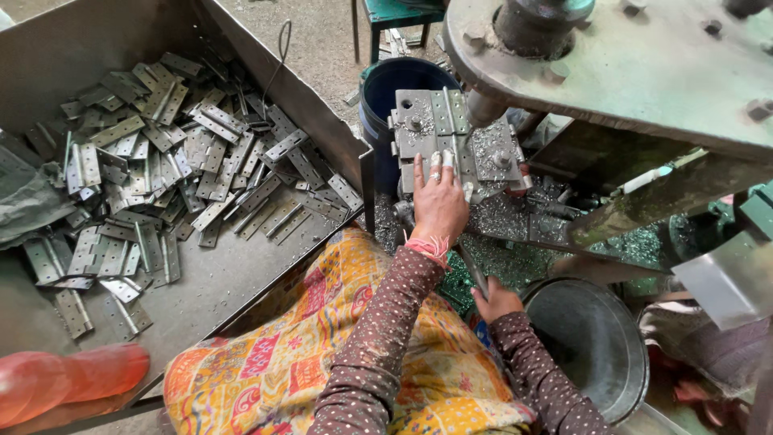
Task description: The person sits on the floor and repeatedly places small metal brackets into a manual punching machine. They operate the lever to punch holes, then remove the processed brackets and drop them into a metal bin. The cycle continues with multiple brackets throughout the clip.
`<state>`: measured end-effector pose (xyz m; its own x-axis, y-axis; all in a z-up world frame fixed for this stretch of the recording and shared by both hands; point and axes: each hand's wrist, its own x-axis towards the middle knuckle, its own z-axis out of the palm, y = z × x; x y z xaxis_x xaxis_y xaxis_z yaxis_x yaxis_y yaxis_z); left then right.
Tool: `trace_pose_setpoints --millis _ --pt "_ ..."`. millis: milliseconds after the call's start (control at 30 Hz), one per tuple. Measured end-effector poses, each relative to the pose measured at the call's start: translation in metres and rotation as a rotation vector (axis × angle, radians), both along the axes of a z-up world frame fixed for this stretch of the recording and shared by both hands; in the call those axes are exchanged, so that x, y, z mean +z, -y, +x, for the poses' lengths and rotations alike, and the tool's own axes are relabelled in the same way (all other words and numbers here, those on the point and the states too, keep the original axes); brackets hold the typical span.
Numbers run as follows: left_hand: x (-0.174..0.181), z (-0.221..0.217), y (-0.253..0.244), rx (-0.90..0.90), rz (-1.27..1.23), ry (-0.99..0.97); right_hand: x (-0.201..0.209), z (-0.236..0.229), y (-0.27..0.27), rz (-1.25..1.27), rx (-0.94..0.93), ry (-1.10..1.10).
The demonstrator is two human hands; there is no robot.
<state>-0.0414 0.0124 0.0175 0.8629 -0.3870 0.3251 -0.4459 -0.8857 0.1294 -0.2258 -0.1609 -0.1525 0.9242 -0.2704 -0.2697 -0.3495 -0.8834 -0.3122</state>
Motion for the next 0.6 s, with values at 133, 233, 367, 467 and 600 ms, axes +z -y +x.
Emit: trace_pose_setpoints --millis 133,233,367,467,600 --pt "0.002 -0.004 -0.003 -0.024 -0.027 0.015 0.001 0.005 0.009 0.063 -0.003 -0.075" --pt "0.005 0.012 0.001 -0.037 -0.059 -0.002 0.032 0.031 0.022 0.003 0.041 -0.106" --pt "-0.004 0.021 0.007 -0.025 0.019 -0.078 0.045 0.024 0.022 -0.076 0.097 -0.083" --pt "-0.004 0.029 0.011 -0.013 -0.035 -0.018 0.026 0.009 0.006 -0.039 0.035 0.010" --pt "-0.009 0.016 0.006 -0.010 -0.059 0.079 0.007 -0.004 -0.003 -0.058 -0.029 0.016"
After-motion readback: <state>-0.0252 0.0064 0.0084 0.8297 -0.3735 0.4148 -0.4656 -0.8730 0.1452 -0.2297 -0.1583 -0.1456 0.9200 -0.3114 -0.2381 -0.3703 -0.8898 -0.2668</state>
